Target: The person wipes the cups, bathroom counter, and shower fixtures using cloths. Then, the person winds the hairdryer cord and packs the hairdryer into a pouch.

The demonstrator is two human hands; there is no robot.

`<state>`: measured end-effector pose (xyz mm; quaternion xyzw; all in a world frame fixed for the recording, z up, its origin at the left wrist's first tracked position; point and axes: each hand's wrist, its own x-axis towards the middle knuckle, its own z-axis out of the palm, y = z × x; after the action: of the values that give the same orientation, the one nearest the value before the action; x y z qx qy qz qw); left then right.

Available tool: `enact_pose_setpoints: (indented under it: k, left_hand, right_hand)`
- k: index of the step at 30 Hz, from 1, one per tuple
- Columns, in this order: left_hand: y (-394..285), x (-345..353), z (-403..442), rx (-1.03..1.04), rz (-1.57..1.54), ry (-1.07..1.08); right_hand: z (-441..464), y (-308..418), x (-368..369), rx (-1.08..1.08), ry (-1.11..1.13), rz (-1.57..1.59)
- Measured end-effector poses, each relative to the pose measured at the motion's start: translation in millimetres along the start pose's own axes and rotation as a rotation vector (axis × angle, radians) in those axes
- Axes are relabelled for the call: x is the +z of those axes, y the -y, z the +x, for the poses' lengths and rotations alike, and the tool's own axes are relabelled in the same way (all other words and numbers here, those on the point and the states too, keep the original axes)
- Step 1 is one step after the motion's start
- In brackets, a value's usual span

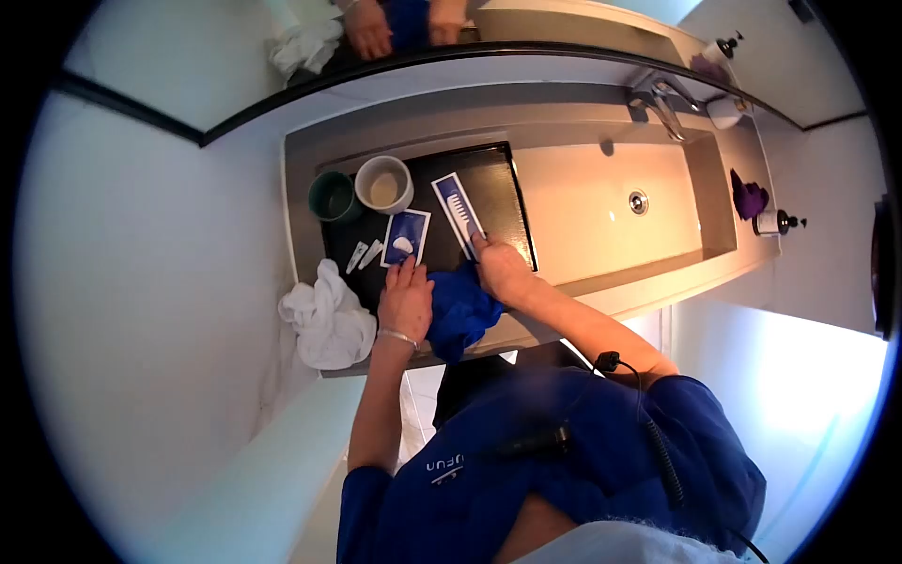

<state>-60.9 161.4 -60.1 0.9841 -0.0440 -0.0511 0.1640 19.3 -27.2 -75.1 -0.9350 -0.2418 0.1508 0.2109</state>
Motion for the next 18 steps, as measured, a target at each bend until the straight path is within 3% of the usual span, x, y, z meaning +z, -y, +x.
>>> enact_pose_setpoints:
  k: [2,7,12,15,18]
  left_hand:
    - [-4.3,-1.0,-4.1,-0.142,-0.067,0.027]
    - [1.6,8.7,-7.8,-0.069,0.063,-0.041]
    - [-10.0,-0.5,-0.4,-0.180,0.035,0.060]
    - [-12.2,-1.9,3.4,-0.212,0.084,0.093]
    - [-46.0,-25.5,3.4,-0.247,0.065,-0.062]
  right_hand:
    - [5.0,12.4,-3.5,0.005,0.060,-0.021]
    - [11.8,27.7,-10.5,-0.037,0.060,-0.066]
    - [6.6,3.5,-25.5,-0.026,0.192,-0.104]
    - [-5.0,-17.0,-33.8,-0.123,0.279,-0.152]
    - [-31.0,-59.9,-56.7,-0.297,0.041,0.242]
